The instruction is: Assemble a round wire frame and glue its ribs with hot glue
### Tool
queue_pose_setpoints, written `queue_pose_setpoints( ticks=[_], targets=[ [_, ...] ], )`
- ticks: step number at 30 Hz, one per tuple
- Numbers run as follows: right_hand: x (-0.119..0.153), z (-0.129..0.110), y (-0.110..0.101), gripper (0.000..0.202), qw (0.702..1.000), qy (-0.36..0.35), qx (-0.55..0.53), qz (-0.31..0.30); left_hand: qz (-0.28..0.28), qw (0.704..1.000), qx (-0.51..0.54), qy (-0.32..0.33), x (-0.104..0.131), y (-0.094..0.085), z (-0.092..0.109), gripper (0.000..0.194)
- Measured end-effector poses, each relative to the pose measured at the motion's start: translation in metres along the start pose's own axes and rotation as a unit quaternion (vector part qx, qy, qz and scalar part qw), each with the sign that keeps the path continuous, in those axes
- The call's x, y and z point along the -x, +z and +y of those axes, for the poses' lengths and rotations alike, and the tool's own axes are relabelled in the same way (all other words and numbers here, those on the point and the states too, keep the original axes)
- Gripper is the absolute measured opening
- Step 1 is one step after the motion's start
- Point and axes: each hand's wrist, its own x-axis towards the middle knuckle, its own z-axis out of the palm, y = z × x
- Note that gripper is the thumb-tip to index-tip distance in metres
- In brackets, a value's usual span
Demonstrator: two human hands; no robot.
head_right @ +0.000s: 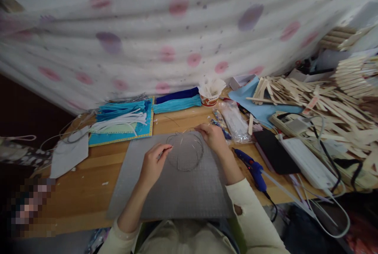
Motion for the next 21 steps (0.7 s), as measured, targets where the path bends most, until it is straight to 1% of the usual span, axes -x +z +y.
queue_pose_setpoints(
  ticks=[10, 21],
  targets=[
    [0.004, 0.008, 0.004, 0.021, 1.000, -0.017, -0.016, -0.016, -0.008, 1.000, 0.009, -0.016, 0.007, 0.010, -0.006, 0.016],
    [0.004, 0.005, 0.004, 0.021, 1.000, -0.012, -0.013, -0.023, -0.006, 1.000, 0.007, -0.022, 0.011, 0.009, -0.008, 0.017]
  ],
)
